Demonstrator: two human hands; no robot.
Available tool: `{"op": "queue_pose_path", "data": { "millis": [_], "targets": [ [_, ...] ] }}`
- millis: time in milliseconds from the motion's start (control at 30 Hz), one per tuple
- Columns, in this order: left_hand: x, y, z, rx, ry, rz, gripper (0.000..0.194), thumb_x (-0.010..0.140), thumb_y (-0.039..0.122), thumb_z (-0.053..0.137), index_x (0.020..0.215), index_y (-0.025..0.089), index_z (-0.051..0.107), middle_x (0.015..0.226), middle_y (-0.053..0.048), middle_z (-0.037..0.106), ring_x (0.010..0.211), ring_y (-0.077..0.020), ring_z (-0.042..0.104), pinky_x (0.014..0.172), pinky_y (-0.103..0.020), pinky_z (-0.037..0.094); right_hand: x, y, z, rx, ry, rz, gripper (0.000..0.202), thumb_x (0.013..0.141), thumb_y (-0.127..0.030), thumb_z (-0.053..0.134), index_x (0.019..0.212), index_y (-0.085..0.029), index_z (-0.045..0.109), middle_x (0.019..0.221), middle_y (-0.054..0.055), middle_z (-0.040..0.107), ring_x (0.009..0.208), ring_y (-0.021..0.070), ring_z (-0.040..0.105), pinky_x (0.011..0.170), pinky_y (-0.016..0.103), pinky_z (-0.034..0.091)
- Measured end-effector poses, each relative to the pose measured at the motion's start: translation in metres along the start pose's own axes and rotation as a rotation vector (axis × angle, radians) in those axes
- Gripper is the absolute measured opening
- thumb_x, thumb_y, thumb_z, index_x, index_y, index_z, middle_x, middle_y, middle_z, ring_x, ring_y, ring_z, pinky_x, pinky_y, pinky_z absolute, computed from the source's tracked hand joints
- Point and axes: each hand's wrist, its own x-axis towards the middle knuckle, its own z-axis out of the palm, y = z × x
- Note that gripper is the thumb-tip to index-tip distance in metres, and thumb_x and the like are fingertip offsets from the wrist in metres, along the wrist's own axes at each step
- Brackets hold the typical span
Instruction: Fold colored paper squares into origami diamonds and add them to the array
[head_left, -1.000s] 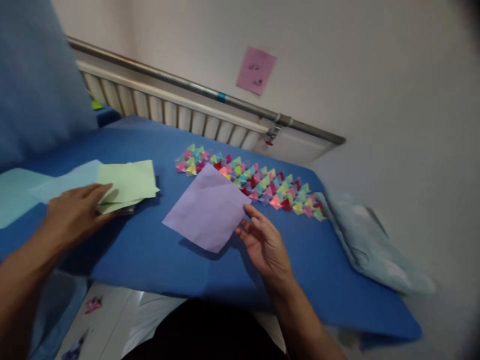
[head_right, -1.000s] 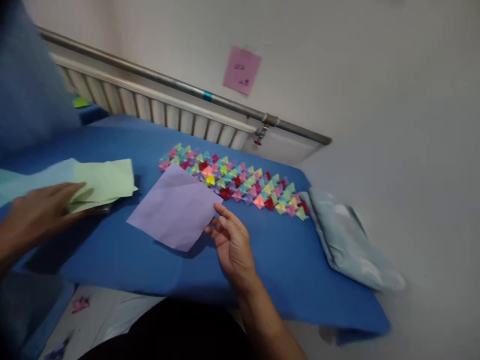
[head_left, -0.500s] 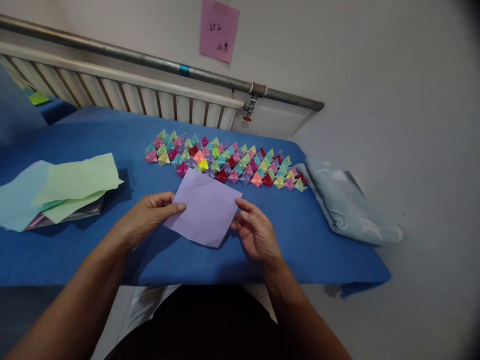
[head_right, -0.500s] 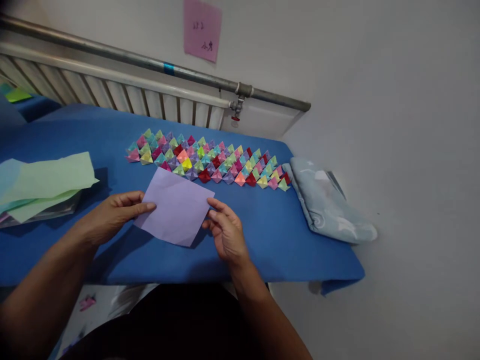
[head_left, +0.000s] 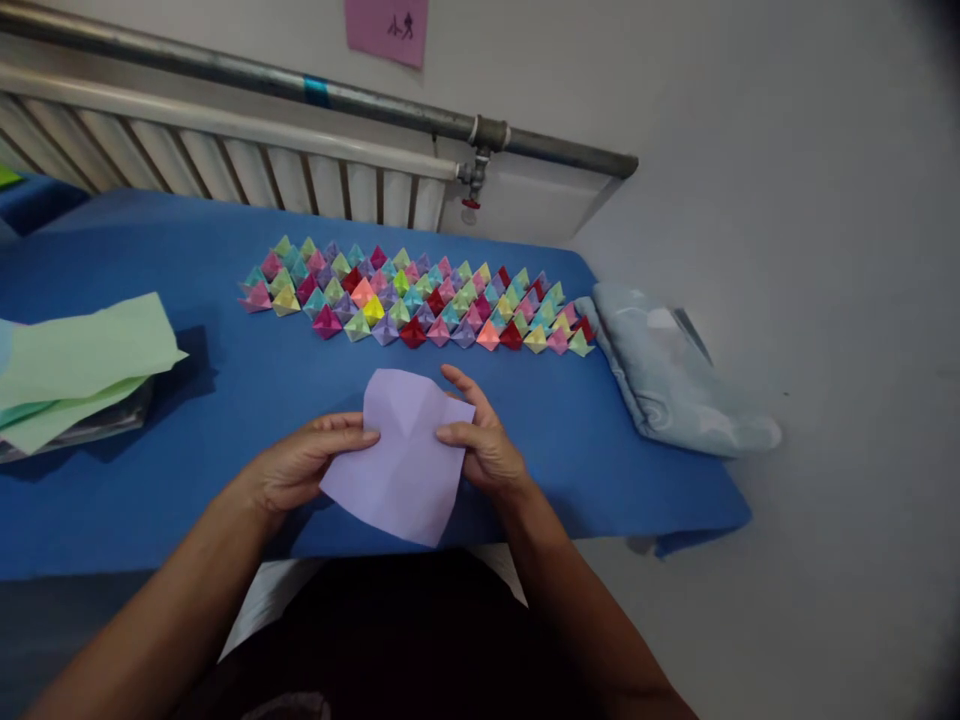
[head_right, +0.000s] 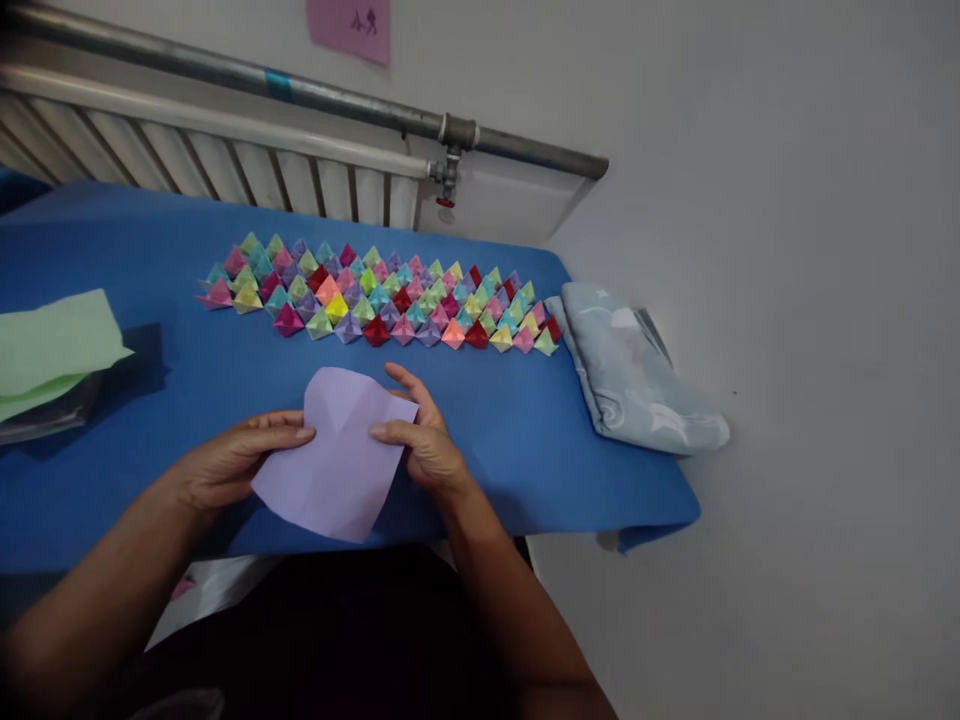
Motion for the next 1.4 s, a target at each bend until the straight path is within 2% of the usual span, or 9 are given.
{"op": "queue_pose_path", "data": {
  "millis": [367,467,600,700,800,1033,1133,1267,1400],
  "targets": [
    [0.008,0.017,0.004,0.226,-0.030,-0.076,0.042,0.054,0.026,0.090,0.094,0.021,0.080,0.079,-0.009,0.078,0.063,-0.0221,0.071,0.058,-0.030,0.057,-0.006,-0.028,-0.042,-0.227,-0.351,0.086,0.045,0.066,-0.023,0.079,0.111,-0.028,0.071,0.083,-0.003,0.073,0.069,0.0121,0.063,0.062,0.023,0.049],
    [0.012,0.024,0.011,0.267,0.032,-0.016,0.048,0.056,0.031,0.091,0.102,0.021,0.079,0.085,-0.009,0.078,0.067,-0.0219,0.072,0.059,-0.029,0.057,-0.006,-0.024,-0.040,-0.335,-0.273,0.000,0.030,0.067,-0.021,0.078,0.096,-0.027,0.075,0.082,-0.004,0.071,0.070,0.0109,0.060,0.065,0.023,0.048],
    [0.011,0.016,0.017,0.217,0.244,0.230,0.074,0.064,0.042,0.087,0.133,0.028,0.065,0.093,-0.006,0.077,0.076,-0.0211,0.071,0.062,-0.027,0.056,-0.009,-0.020,-0.039,-0.375,0.012,-0.239,0.018,0.070,-0.024,0.076,0.088,-0.027,0.076,0.086,-0.003,0.070,0.076,0.0134,0.059,0.072,0.026,0.048],
    [0.007,0.003,0.021,0.220,0.243,0.328,0.100,0.061,0.038,0.090,0.150,0.037,0.045,0.084,0.000,0.075,0.075,-0.0188,0.070,0.067,-0.026,0.056,-0.010,-0.017,-0.043,-0.388,0.162,-0.305,0.017,0.071,-0.026,0.074,0.088,-0.027,0.075,0.085,-0.002,0.068,0.077,0.0145,0.058,0.074,0.028,0.047],
    [0.007,-0.006,0.028,0.211,0.279,0.422,0.109,0.058,0.036,0.093,0.152,0.040,0.039,0.091,0.000,0.077,0.081,-0.0195,0.071,0.073,-0.028,0.057,-0.010,-0.013,-0.044,-0.397,0.185,-0.290,0.018,0.071,-0.029,0.074,0.089,-0.026,0.075,0.083,-0.002,0.068,0.074,0.0141,0.056,0.070,0.027,0.045],
    [0.015,-0.012,0.031,0.333,0.334,0.659,0.087,0.070,0.033,0.085,0.148,0.035,0.047,0.074,0.006,0.065,0.066,-0.0095,0.059,0.062,-0.019,0.049,-0.016,-0.011,-0.046,-0.575,0.182,-0.226,0.025,0.074,-0.029,0.071,0.098,-0.025,0.075,0.076,-0.002,0.063,0.063,0.0126,0.048,0.060,0.027,0.039],
    [0.015,-0.013,0.024,0.493,0.350,0.712,0.069,0.073,0.035,0.082,0.139,0.034,0.059,0.077,0.005,0.065,0.066,-0.0094,0.056,0.060,-0.019,0.048,-0.018,-0.010,-0.048,-0.672,0.147,-0.224,0.030,0.072,-0.025,0.071,0.102,-0.026,0.075,0.085,-0.001,0.067,0.073,0.0153,0.055,0.067,0.028,0.044],
    [0.009,-0.011,0.017,0.800,0.359,0.758,0.035,0.077,0.043,0.078,0.109,0.028,0.077,0.093,-0.001,0.072,0.079,-0.0142,0.062,0.072,-0.026,0.054,-0.019,-0.009,-0.047,-0.733,0.107,-0.303,0.032,0.074,-0.021,0.067,0.104,-0.026,0.074,0.101,0.001,0.069,0.090,0.0181,0.061,0.079,0.031,0.048],
    [0.003,-0.007,0.012,0.982,0.377,0.829,0.033,0.084,0.048,0.071,0.110,0.028,0.076,0.096,-0.001,0.073,0.085,-0.0169,0.067,0.079,-0.029,0.056,-0.021,-0.011,-0.043,-0.833,0.121,-0.395,0.029,0.077,-0.020,0.066,0.104,-0.025,0.076,0.093,0.001,0.068,0.079,0.0151,0.059,0.073,0.029,0.049]
  ]
}}
